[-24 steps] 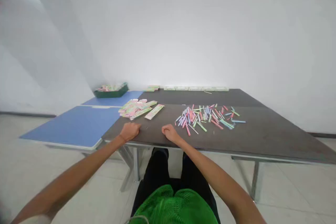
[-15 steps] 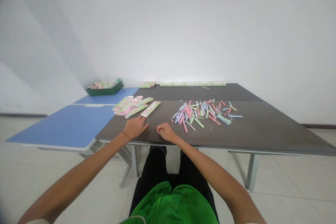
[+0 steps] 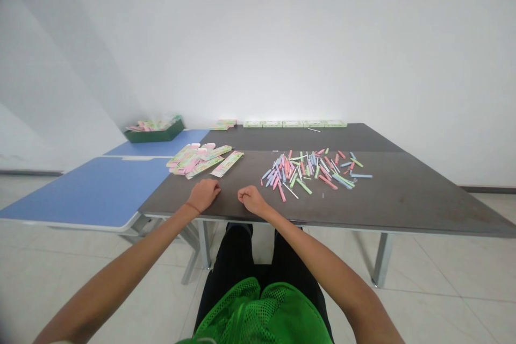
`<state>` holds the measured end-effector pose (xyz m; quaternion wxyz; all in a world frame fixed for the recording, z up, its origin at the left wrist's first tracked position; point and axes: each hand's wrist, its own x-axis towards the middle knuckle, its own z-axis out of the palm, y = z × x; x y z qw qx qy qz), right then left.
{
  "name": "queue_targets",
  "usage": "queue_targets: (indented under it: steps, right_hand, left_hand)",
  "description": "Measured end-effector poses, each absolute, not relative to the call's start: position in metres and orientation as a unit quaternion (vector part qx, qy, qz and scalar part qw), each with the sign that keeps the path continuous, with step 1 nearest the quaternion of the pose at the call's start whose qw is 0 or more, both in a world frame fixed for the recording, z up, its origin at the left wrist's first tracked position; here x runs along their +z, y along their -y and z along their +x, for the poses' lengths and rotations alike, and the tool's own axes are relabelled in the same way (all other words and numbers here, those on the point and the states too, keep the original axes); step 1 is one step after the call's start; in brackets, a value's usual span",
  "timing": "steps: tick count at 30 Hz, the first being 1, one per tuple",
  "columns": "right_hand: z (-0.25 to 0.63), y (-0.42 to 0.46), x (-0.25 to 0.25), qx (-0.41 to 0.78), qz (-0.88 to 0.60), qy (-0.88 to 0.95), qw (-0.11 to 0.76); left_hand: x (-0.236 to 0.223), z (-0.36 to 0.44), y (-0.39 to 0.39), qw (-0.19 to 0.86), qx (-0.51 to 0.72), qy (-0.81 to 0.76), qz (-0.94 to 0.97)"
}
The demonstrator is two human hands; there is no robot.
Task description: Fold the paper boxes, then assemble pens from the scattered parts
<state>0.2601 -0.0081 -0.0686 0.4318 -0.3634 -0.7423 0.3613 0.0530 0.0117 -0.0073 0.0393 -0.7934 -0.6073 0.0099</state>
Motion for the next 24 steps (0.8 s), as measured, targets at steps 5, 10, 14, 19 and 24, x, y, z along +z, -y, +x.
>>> queue_targets:
  steps: [5,10,14,19,24]
  right_hand:
    - [0.260,0.007,-0.067,0.335,-0.370,0.749,0.435]
    - [0.260,0.014,-0.064,0.268,-0.376,0.770,0.440]
    - [0.259,0.026,-0.062,0.203,-0.356,0.807,0.425]
    - [0.271,0.039,-0.057,0.155,-0.350,0.821,0.423]
    - [0.305,0.047,-0.044,0.135,-0.363,0.826,0.409]
  left_hand:
    - [-0.002,0.049,-0.022,0.011,0.017,0.593,-0.805]
    - [0.006,0.058,-0.024,0.010,0.021,0.582,-0.813]
    - [0.005,0.076,-0.021,0.024,0.022,0.574,-0.818]
    - [-0.001,0.102,-0.028,0.036,0.005,0.554,-0.832]
    - [-0.008,0.117,-0.051,0.007,-0.022,0.508,-0.861]
